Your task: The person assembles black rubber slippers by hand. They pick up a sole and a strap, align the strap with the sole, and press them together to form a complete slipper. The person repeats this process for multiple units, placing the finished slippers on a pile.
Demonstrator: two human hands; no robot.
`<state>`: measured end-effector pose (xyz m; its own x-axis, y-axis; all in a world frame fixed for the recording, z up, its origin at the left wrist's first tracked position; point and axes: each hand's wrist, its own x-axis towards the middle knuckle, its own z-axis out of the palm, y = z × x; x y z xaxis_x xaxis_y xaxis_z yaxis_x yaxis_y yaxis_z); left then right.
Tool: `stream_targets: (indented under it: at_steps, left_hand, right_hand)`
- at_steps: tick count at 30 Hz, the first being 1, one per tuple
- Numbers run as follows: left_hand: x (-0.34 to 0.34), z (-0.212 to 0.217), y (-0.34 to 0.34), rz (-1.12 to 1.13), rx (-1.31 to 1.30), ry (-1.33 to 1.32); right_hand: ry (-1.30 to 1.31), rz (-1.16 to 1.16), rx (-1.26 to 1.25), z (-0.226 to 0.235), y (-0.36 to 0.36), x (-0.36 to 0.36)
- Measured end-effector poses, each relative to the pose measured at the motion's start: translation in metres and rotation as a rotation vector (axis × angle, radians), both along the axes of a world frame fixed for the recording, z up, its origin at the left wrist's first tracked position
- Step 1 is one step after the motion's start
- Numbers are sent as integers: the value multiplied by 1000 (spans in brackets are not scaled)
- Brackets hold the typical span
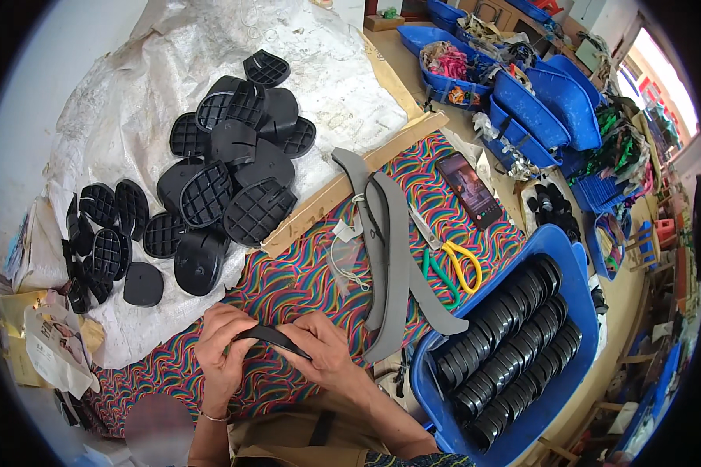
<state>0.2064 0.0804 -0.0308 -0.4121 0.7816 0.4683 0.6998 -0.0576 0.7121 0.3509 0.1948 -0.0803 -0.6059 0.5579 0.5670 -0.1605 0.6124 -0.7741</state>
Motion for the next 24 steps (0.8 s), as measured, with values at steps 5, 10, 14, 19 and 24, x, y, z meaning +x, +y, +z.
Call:
stream_targets:
  at_steps: [5, 10, 14, 19, 24]
  left_hand:
    - [3, 3, -2, -10, -74, -152]
    - [1, 3, -2, -29, -95, -156]
    - [1, 3, -4, -35, -65, -215]
    - [-4, 5, -6, -86, -97, -232]
    - [-7, 5, -2, -83, -67, -60]
  right_hand:
    - [-31, 28, 3, 5, 0, 1]
    - [-17, 32, 4, 3, 1, 1]
    - [0, 33, -2, 6, 1, 0]
    - [-8, 48, -6, 6, 1, 1]
    - [6, 40, -62, 6, 3, -1]
